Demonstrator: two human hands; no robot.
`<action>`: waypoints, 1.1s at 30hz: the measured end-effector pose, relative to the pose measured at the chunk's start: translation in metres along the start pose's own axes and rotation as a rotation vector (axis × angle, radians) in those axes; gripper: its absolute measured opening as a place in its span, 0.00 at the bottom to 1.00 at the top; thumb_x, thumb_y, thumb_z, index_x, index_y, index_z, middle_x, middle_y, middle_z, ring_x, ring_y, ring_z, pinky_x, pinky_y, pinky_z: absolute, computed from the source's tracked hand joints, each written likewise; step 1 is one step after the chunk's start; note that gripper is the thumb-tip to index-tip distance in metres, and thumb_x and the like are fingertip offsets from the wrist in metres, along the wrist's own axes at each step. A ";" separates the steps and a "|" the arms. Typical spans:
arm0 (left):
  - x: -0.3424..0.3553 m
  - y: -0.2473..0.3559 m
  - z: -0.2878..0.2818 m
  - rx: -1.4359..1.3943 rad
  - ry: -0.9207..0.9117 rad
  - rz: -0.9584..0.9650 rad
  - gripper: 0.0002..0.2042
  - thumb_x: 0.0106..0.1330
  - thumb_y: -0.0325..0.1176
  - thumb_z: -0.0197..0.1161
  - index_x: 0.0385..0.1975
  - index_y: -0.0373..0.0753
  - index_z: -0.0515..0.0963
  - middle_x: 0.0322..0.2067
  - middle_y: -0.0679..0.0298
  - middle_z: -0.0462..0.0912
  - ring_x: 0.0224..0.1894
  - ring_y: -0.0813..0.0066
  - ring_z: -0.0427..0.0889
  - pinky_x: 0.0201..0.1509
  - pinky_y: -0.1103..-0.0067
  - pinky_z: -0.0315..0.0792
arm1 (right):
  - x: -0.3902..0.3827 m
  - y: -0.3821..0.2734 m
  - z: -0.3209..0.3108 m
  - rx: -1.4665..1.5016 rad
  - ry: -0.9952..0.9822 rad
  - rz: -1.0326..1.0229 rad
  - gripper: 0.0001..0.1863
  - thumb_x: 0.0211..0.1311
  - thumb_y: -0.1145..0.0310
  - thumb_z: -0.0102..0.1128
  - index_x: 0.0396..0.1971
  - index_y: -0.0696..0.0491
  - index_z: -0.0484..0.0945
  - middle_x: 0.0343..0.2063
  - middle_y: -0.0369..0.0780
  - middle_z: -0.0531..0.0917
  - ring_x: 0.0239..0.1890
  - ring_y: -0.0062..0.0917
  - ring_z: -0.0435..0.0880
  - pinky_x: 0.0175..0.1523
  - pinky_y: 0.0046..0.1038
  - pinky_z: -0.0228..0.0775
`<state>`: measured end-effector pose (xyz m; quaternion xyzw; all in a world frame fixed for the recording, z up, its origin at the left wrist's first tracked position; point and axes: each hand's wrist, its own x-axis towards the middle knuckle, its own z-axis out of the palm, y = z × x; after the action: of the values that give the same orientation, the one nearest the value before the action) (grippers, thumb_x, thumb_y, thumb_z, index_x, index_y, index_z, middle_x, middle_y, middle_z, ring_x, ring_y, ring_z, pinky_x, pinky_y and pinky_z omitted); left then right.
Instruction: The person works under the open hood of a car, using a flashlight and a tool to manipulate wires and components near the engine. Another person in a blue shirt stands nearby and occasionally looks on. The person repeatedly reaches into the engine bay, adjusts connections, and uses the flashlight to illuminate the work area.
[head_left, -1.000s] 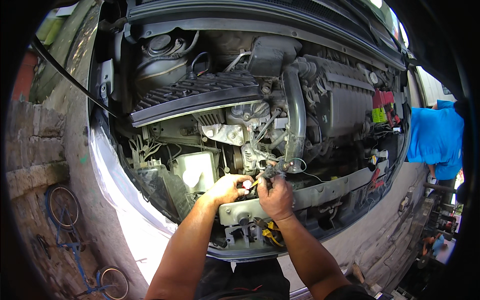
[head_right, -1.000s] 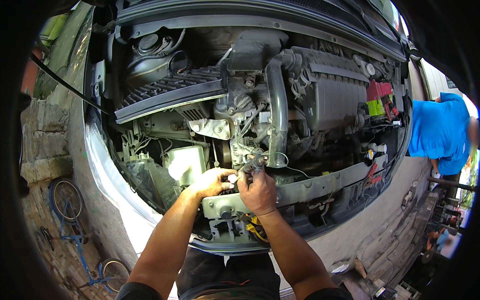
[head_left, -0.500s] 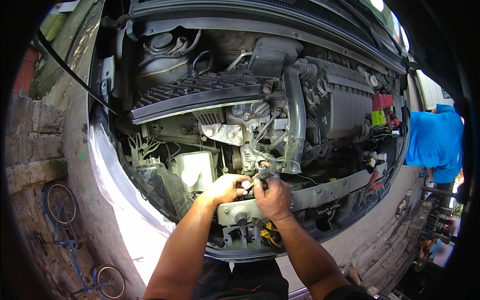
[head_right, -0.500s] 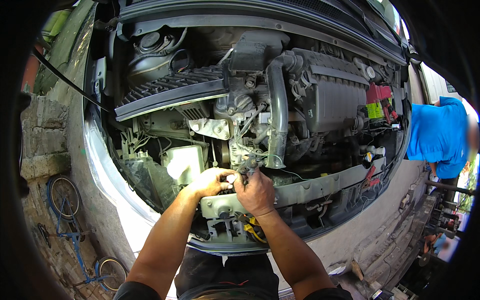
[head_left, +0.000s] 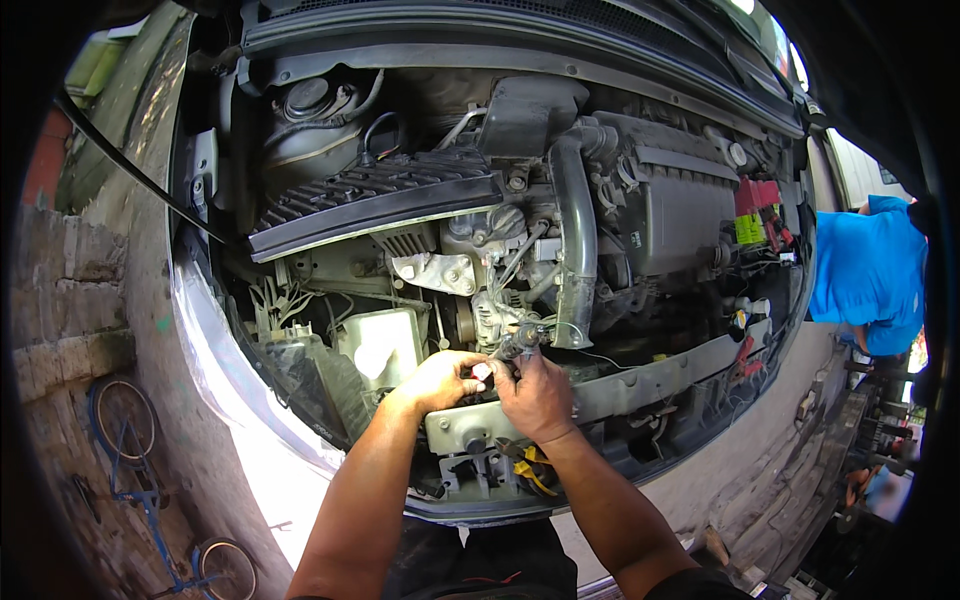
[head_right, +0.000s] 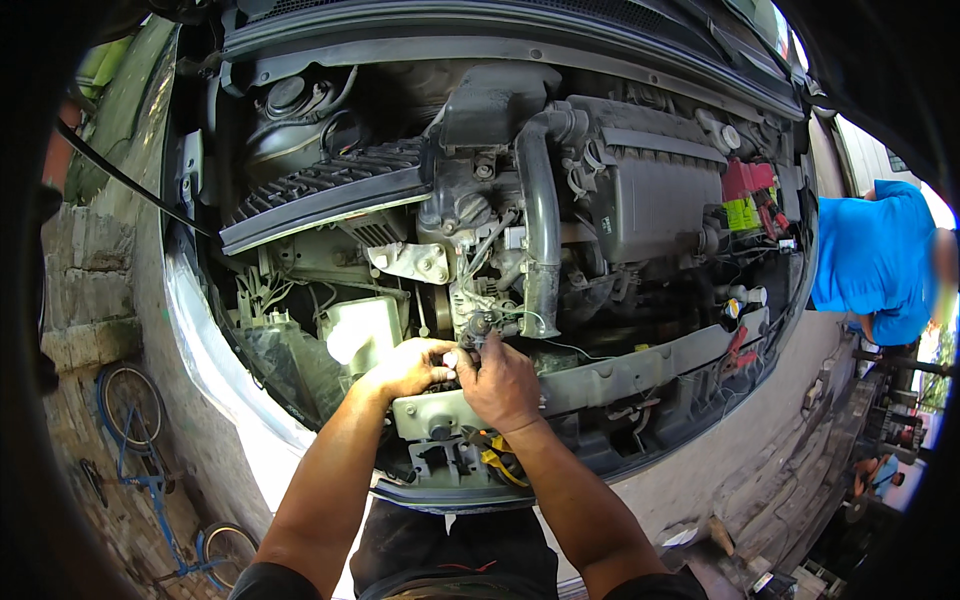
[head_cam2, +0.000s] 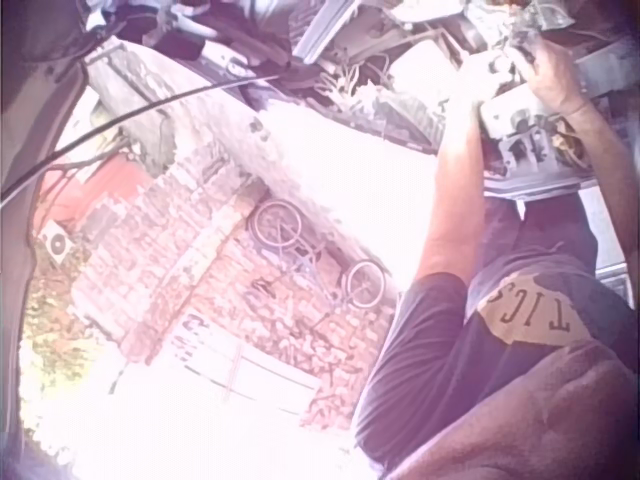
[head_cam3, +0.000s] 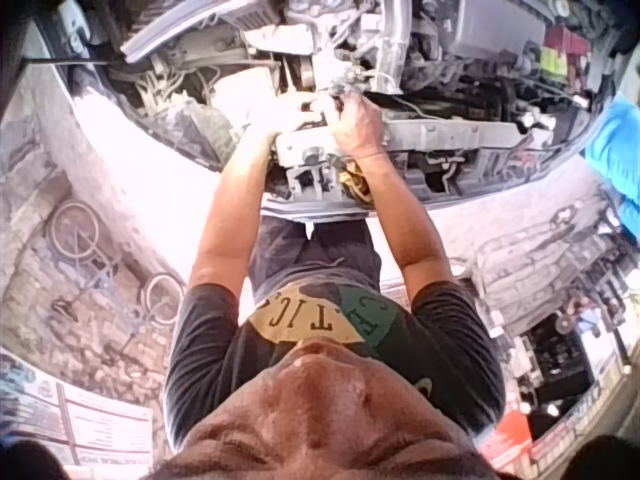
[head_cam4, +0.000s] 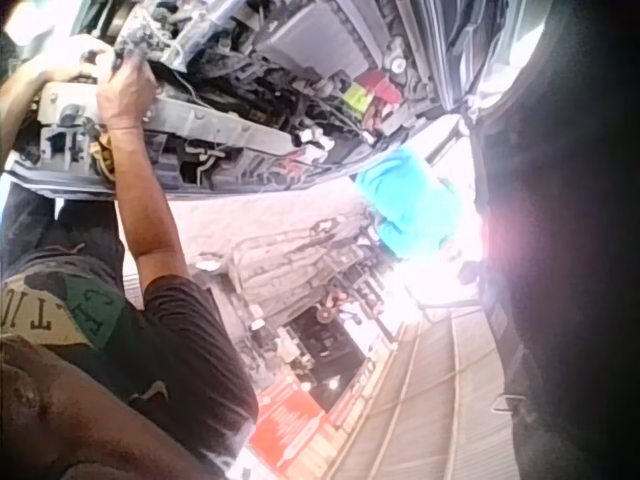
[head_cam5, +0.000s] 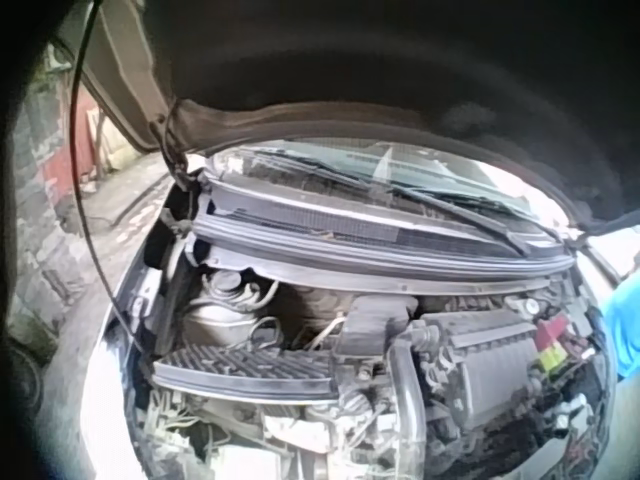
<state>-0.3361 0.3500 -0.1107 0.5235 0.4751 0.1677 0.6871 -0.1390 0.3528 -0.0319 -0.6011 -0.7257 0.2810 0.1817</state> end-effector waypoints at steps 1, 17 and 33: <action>-0.001 0.006 -0.003 0.020 -0.003 -0.029 0.22 0.66 0.31 0.76 0.61 0.39 0.84 0.49 0.52 0.91 0.51 0.61 0.90 0.60 0.69 0.80 | 0.000 0.000 -0.002 -0.005 -0.012 -0.014 0.20 0.68 0.60 0.72 0.47 0.60 0.78 0.30 0.49 0.88 0.32 0.51 0.88 0.39 0.50 0.80; -0.012 0.018 -0.025 -0.014 -0.160 -0.142 0.26 0.72 0.39 0.74 0.67 0.36 0.79 0.55 0.61 0.89 0.55 0.73 0.84 0.64 0.73 0.76 | 0.021 -0.023 -0.020 -0.015 -0.277 0.273 0.29 0.79 0.50 0.58 0.64 0.60 0.71 0.36 0.59 0.88 0.41 0.59 0.88 0.49 0.56 0.79; -0.012 0.007 -0.013 -0.634 -0.213 -0.187 0.17 0.69 0.39 0.78 0.51 0.41 0.82 0.49 0.70 0.86 0.56 0.74 0.81 0.69 0.72 0.70 | 0.017 0.000 -0.021 0.289 -0.300 0.218 0.28 0.78 0.55 0.55 0.67 0.61 0.71 0.42 0.59 0.88 0.47 0.56 0.89 0.55 0.52 0.81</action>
<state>-0.3514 0.3513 -0.0991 0.2529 0.3710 0.1878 0.8736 -0.1303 0.3730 -0.0167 -0.5951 -0.6277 0.4861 0.1246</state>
